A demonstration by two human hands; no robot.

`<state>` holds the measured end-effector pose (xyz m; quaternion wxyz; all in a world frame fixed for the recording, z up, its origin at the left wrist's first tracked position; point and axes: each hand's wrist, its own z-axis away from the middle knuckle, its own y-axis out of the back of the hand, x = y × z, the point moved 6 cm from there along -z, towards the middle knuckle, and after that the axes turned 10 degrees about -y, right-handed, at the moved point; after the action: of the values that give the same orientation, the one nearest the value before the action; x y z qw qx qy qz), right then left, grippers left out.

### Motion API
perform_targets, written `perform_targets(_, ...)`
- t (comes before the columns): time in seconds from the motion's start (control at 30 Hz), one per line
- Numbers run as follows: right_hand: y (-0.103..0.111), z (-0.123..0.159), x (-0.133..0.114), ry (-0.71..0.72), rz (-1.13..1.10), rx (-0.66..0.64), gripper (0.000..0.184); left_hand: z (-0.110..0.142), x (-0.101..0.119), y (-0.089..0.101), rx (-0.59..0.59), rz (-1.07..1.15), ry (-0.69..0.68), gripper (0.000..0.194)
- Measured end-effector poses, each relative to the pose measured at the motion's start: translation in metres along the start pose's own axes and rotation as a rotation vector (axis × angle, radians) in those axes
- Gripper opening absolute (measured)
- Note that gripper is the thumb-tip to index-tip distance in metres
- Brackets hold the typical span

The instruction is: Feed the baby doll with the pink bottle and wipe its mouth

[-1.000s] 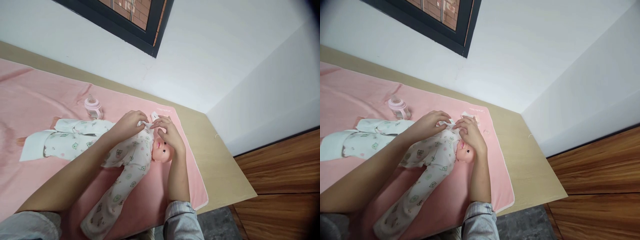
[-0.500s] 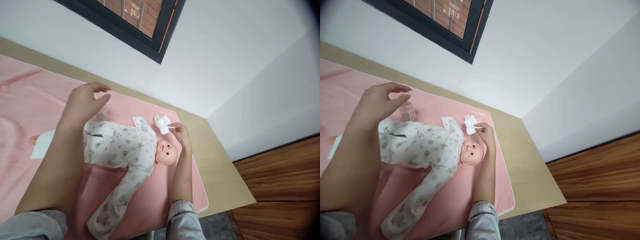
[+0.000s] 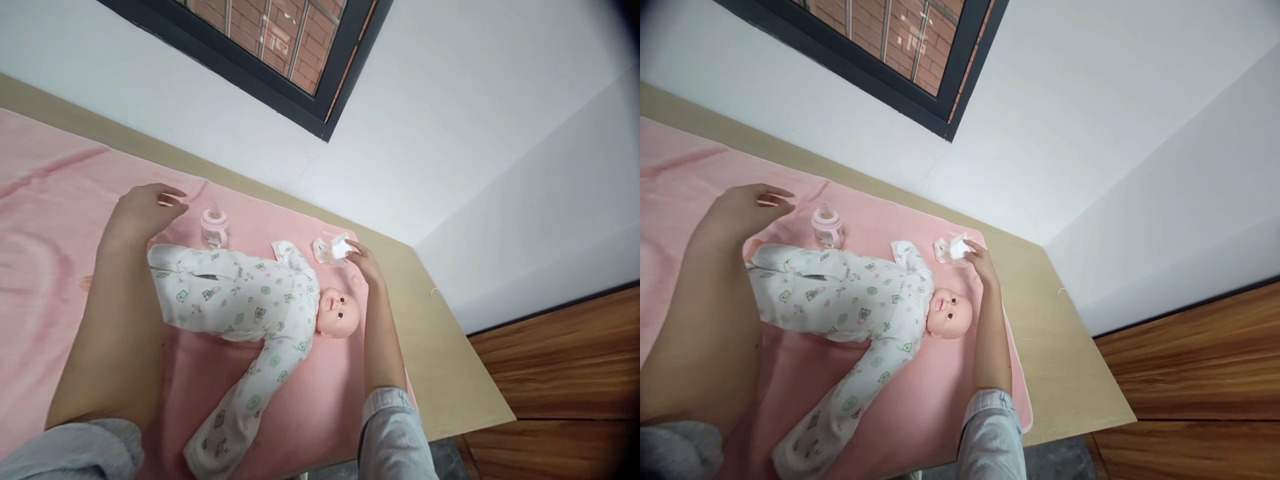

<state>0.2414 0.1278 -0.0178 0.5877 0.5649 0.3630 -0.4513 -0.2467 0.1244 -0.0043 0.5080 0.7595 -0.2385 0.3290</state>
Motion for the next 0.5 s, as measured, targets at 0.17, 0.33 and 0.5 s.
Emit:
perform_targets(0.17, -0.014, -0.015, 0.018, -0.189, -0.023, -0.068, 0.061, -0.005, -0.007, -0.01, -0.077, -0.017, -0.03, 0.048)
perform_targets(0.33, -0.003, -0.013, 0.028, -0.234, 0.098, 0.006, 0.05, -0.012, -0.018, -0.026, -0.203, -0.047, -0.041, 0.067)
perform_targets(0.5, 0.022, -0.005, 0.035, -0.126, 0.132, 0.136, 0.037, -0.013, -0.021, -0.038, -0.271, -0.044, -0.053, 0.079)
